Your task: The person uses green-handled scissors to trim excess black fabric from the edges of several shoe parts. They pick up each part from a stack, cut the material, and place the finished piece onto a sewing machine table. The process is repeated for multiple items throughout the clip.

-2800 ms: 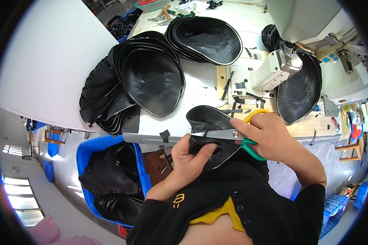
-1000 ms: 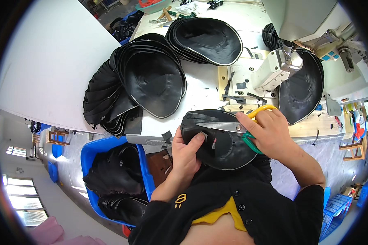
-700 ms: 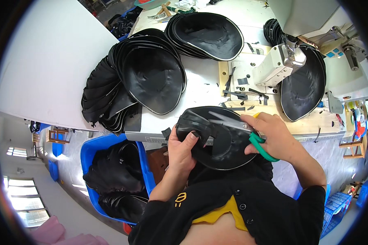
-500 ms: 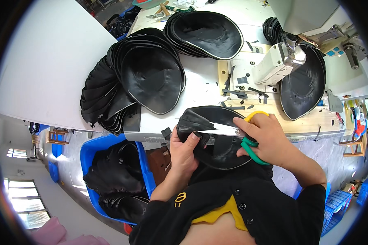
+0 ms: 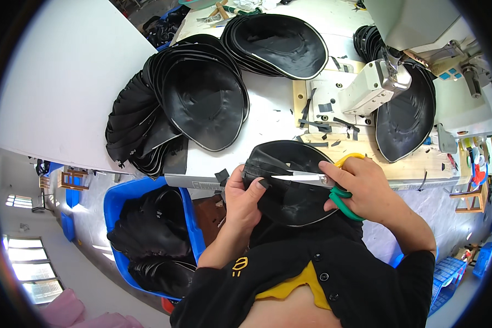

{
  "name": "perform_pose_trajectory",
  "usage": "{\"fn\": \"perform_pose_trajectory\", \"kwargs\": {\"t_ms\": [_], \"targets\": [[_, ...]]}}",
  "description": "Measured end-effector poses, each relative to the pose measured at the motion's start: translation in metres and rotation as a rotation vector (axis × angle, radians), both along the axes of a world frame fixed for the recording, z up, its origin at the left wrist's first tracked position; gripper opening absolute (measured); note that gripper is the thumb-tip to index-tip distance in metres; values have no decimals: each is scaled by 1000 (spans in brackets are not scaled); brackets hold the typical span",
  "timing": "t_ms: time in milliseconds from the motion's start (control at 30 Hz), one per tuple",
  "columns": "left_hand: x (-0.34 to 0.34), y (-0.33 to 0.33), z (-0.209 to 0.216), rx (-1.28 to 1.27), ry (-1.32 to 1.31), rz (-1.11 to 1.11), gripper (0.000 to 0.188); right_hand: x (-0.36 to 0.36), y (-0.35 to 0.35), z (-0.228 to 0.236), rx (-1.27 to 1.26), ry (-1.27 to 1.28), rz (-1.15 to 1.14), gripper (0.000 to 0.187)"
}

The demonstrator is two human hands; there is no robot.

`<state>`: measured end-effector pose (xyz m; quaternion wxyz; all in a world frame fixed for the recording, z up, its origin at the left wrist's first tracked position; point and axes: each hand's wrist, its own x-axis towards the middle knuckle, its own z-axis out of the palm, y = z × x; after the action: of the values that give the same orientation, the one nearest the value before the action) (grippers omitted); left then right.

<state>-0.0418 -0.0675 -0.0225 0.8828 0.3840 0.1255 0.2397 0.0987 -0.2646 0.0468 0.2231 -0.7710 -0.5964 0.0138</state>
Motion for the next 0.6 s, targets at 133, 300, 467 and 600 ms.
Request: {"fn": "perform_pose_trajectory", "kwargs": {"t_ms": [133, 300, 467, 600], "targets": [[1, -7, 6, 79, 12, 10, 26, -3, 4, 2, 27, -57, -24, 62], [-2, -6, 9, 248, 3, 17, 22, 3, -5, 6, -101, -8, -18, 63], [-3, -12, 19, 437, 60, 3, 17, 2, 0, 14, -18, -123, 12, 63], [-3, -14, 22, 593, 70, 19, 16, 1, 2, 20, -68, -122, 24, 63]]}}
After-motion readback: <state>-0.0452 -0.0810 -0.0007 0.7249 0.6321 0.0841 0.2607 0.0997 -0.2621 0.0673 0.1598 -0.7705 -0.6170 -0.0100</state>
